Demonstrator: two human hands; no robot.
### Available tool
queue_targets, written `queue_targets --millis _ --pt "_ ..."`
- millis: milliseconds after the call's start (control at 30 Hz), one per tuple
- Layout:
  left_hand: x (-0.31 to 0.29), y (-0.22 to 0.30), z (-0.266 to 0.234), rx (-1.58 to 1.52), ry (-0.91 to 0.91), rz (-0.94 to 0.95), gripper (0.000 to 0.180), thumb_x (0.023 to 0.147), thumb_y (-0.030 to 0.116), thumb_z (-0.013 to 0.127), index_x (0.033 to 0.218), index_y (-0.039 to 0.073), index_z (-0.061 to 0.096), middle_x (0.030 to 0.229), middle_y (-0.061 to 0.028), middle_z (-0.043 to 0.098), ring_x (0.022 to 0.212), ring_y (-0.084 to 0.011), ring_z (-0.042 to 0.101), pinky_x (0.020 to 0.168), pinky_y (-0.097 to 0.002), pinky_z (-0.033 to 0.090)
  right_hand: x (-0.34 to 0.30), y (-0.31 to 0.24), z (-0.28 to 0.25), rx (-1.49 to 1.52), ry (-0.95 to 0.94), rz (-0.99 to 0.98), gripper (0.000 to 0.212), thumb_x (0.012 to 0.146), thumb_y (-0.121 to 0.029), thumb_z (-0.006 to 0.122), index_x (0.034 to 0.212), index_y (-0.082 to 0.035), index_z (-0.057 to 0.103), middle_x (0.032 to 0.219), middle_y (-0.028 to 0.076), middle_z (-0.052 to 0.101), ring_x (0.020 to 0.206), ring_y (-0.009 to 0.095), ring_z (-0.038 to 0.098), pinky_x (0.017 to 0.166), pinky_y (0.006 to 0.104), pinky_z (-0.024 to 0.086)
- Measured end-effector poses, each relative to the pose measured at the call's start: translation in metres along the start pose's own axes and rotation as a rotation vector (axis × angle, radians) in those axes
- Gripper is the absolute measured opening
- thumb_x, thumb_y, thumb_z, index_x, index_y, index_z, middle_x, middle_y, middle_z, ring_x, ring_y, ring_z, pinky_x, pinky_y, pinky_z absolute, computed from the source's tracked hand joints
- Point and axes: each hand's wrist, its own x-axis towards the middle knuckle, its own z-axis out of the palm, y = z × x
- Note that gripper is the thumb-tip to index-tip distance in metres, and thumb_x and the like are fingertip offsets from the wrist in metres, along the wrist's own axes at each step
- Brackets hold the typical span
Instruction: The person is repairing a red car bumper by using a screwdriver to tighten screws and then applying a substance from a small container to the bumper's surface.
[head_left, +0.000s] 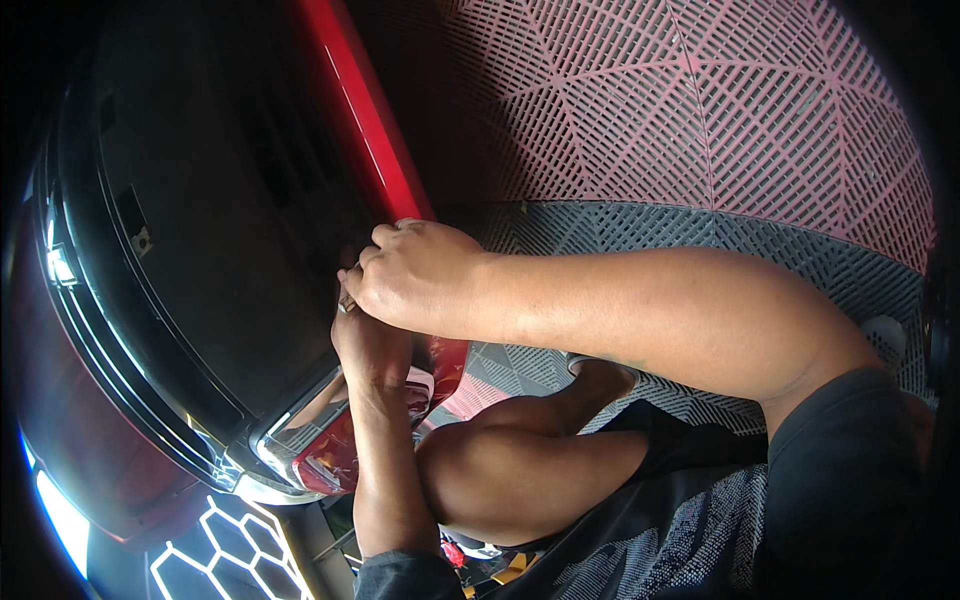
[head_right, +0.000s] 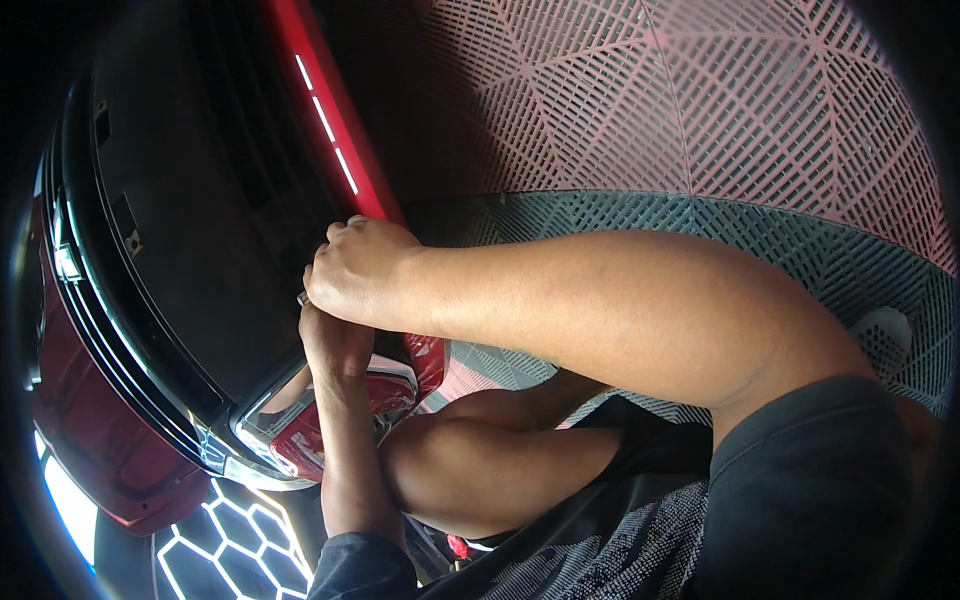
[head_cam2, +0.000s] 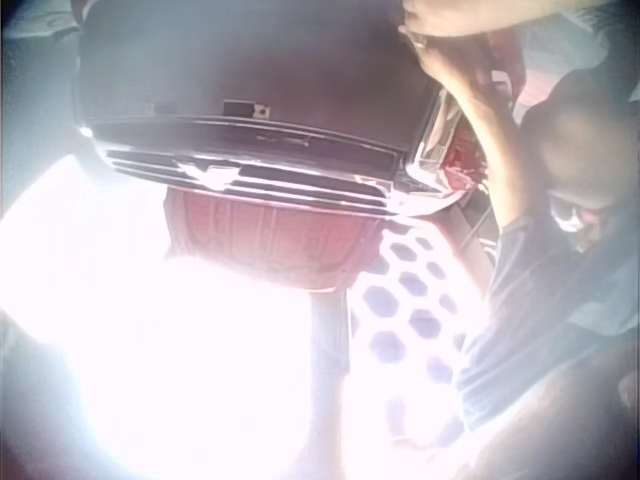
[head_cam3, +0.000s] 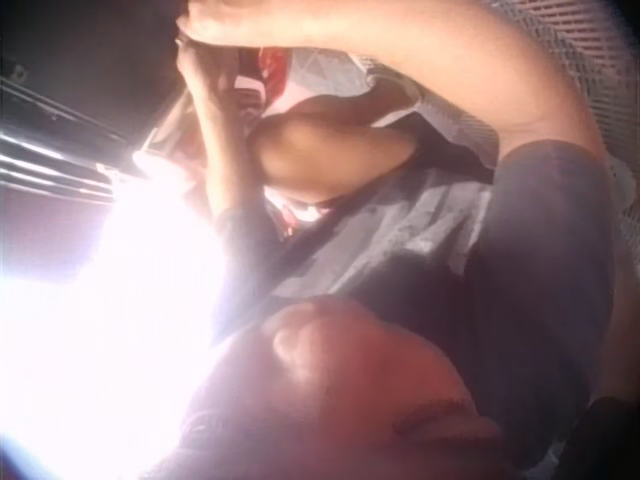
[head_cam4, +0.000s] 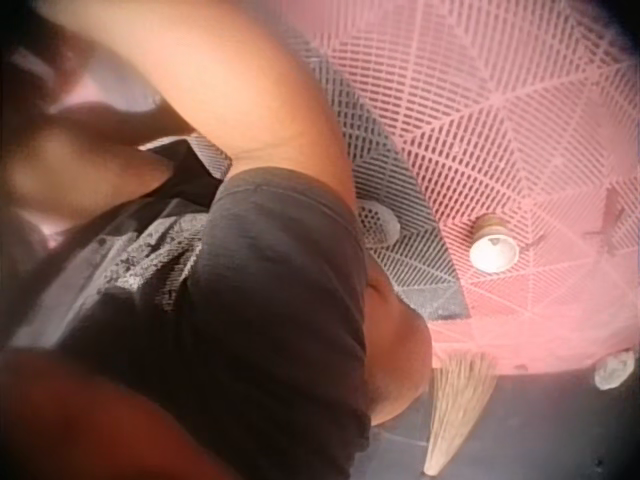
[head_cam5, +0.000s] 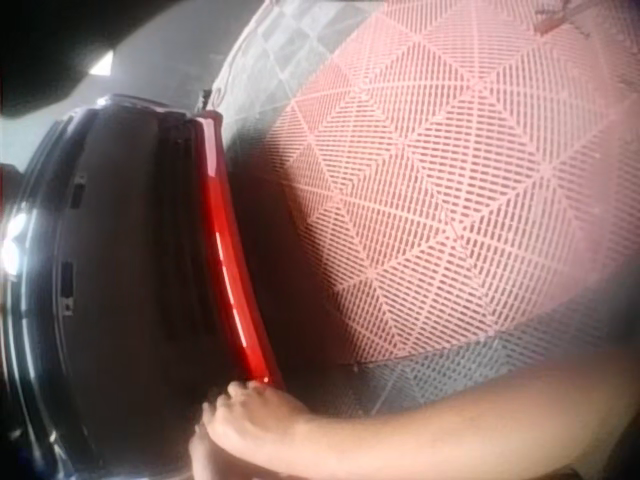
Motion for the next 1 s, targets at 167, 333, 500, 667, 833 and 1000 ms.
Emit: queue_targets --millis 167,333,500,667,833,1000 --pt "-0.006 0.001 -0.001 0.001 -0.046 0.021 0.045 0.120 0.029 0.033 0.153 0.004 0.051 0.153 -0.0145 0.057 0.143 -0.0287 0.055 0.122 -0.0450 0.042 0.012 0.004 -0.007 -0.110 0.080 -0.096 0.017 0.091 -0.016 0.072 0.101 -0.005 0.080 0.100 0.010 0.079 0.100 0.024 0.073 0.087 0.0374 0.061" --pt "-0.008 -0.003 0.027 0.061 0.049 0.083 0.046 0.120 0.029 0.033 0.153 0.001 0.049 0.154 -0.0146 0.056 0.144 -0.0278 0.054 0.122 -0.0440 0.043 0.028 0.005 -0.014 0.005 0.048 0.048 0.015 0.094 -0.016 0.073 0.101 -0.004 0.079 0.101 0.012 0.079 0.101 0.025 0.075 0.088 0.0400 0.061" --pt "-0.004 0.001 0.012 -0.085 -0.004 0.066 0.044 0.119 0.027 0.035 0.147 -0.002 0.054 0.146 -0.0180 0.062 0.136 -0.0296 0.061 0.121 -0.0449 0.046 0.047 -0.008 -0.021 0.815 -0.169 0.754 0.029 0.098 -0.020 0.078 0.111 0.005 0.071 0.104 0.022 0.076 0.096 0.031 0.078 0.088 0.0455 0.063" --pt "0.006 0.009 0.004 -0.300 0.044 0.028 0.038 0.116 0.030 0.045 0.136 0.002 0.062 0.132 -0.0169 0.069 0.127 -0.0325 0.065 0.117 -0.0496 0.049 0.040 -0.013 0.000 1.042 0.025 0.918 0.047 0.098 -0.013 0.079 0.131 0.006 0.051 0.099 0.020 0.073 0.076 0.026 0.079 0.059 0.0369 0.064" --pt "0.033 -0.009 0.008 -0.600 -0.172 0.090 0.036 0.117 0.031 0.045 0.128 0.007 0.070 0.129 -0.0119 0.075 0.126 -0.0282 0.068 0.116 -0.0481 0.050 0.005 0.011 -0.038 0.226 0.041 0.277 0.057 0.090 -0.027 0.085 0.133 0.001 0.059 0.099 0.014 0.073 0.093 0.028 0.076 0.081 0.0437 0.064" --pt "0.030 -0.018 0.003 -0.637 -0.178 0.136 0.035 0.117 0.031 0.046 0.135 0.009 0.067 0.141 -0.0113 0.069 0.133 -0.0283 0.064 0.119 -0.0490 0.048 0.014 0.011 -0.038 -0.307 0.101 -0.170 0.030 0.086 -0.033 0.079 0.103 -0.009 0.081 0.100 0.002 0.073 0.105 0.023 0.069 0.092 0.0411 0.060"
